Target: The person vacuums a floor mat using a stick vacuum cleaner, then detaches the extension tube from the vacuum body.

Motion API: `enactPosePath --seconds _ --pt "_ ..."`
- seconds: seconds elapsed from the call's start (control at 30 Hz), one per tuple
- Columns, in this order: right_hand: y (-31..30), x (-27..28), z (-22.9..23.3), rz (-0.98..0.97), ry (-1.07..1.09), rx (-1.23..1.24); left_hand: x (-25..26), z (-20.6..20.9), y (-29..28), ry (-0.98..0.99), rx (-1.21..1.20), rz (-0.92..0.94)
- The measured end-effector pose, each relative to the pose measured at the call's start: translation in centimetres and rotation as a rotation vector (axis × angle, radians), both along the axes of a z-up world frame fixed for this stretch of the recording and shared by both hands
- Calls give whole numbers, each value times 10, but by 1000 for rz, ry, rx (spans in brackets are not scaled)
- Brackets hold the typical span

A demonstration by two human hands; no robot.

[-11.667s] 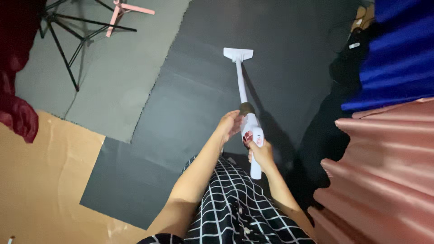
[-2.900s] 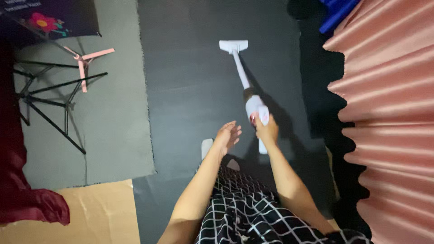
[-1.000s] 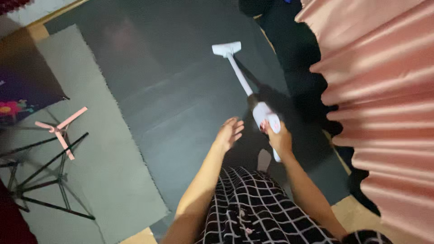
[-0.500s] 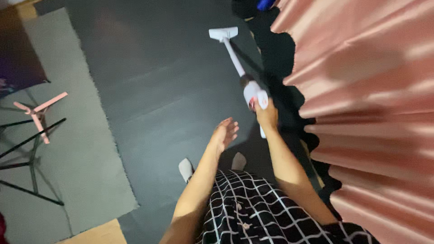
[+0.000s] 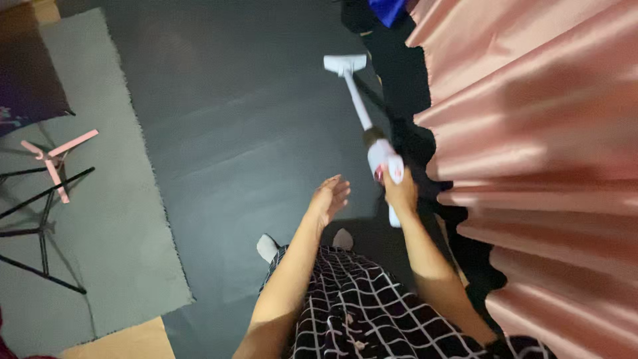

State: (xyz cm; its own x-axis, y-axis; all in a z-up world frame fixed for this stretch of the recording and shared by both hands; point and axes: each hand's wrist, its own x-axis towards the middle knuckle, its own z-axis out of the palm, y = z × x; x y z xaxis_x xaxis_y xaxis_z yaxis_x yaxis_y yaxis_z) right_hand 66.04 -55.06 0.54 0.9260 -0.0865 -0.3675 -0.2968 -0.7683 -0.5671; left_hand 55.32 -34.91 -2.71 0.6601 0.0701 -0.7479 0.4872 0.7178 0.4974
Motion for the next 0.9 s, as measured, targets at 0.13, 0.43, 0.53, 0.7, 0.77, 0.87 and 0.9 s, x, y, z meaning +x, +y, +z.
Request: enactPosePath --seconds 0.13,0.43,0.53,0.7,0.77,0.87,0.9 --pt "38 72 3 -76 -70 159 -12 7 6 34 -48 29" --pt "-36 6 32 67 -247 153 -25 -1 -31 -21 -21 -45" --pt "-77 -63 67 0 69 223 -19 -1 -43 -56 -61 -67" --pt "-80 -94 82 -75 119 118 1 2 -49 -9 -72 -78" --pt "-68 -87 80 -112 132 140 1 7 -46 -17 -56 -84" --pt "-45 -52 81 -56 37 245 -8 15 -39 -25 -26 -81" --pt "-39 -36 84 -40 46 270 -10 17 -38 -32 -11 -73"
